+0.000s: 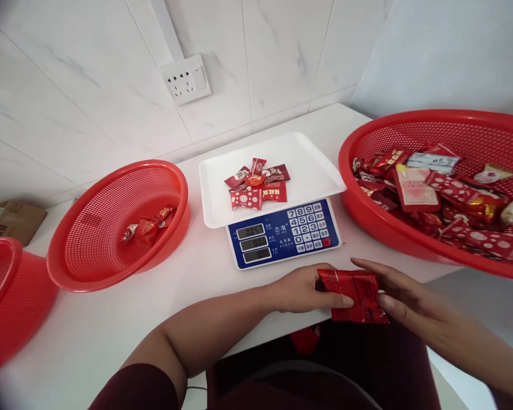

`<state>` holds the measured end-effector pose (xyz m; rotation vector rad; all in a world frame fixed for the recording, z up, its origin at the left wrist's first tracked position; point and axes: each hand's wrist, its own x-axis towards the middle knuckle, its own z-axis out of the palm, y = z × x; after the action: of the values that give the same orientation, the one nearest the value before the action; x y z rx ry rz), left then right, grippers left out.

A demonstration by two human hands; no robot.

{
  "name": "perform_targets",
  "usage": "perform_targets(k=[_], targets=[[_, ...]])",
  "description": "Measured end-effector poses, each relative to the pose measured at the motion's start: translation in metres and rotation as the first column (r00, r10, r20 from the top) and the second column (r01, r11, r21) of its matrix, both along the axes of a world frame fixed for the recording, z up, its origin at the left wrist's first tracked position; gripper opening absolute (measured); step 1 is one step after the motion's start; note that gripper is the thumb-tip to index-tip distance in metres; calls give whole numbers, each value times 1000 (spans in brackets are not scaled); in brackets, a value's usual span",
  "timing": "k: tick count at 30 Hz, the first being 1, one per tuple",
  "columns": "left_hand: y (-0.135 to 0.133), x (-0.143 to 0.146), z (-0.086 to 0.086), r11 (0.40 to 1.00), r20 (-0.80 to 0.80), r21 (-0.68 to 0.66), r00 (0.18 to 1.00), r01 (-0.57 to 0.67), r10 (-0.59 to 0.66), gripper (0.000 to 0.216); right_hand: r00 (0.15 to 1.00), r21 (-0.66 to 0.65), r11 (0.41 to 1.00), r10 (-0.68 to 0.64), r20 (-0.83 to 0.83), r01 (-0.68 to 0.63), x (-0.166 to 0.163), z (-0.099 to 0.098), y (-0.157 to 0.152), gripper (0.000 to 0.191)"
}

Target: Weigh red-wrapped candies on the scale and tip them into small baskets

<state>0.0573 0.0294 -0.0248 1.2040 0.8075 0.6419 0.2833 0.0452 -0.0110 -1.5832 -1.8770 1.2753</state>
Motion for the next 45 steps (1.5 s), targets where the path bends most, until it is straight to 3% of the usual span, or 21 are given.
perform_targets(k=[4,7,15,19,25,30,34,37,45], targets=[[-2,1,1,1000,63,-10,998,-13,14,27,983,-279,959,-87,-163,39,-16,-4,1,69],[-2,3,-3,999,124,-19,992,-28,30,28,966,-357,933,-129,-223,43,-24,-6,4,63],[-3,6,-4,997,223,-78,974,-30,46,45,980,-316,949,-64,-188,1,-36,-5,3,50],[-5,6,-1,997,220,-70,974,-42,57,53,959,-353,934,-43,-280,-61,-39,1,3,34],[-3,4,1,996,246,-66,967,-53,68,65,911,-351,933,-74,-407,-81,-43,2,4,31],[-3,5,4,996,245,-66,967,-57,71,70,947,-196,980,-32,-319,-33,-46,6,5,39],[-5,11,-1,960,186,-123,944,-253,273,64,958,-90,993,53,-281,-81,-49,6,2,44],[-7,15,-2,937,207,-129,915,-324,345,53,959,-82,992,68,-276,-94,-51,4,-1,43],[-7,14,14,947,193,-93,928,-307,320,51,946,-48,997,45,-322,-64,-56,9,-8,39]])
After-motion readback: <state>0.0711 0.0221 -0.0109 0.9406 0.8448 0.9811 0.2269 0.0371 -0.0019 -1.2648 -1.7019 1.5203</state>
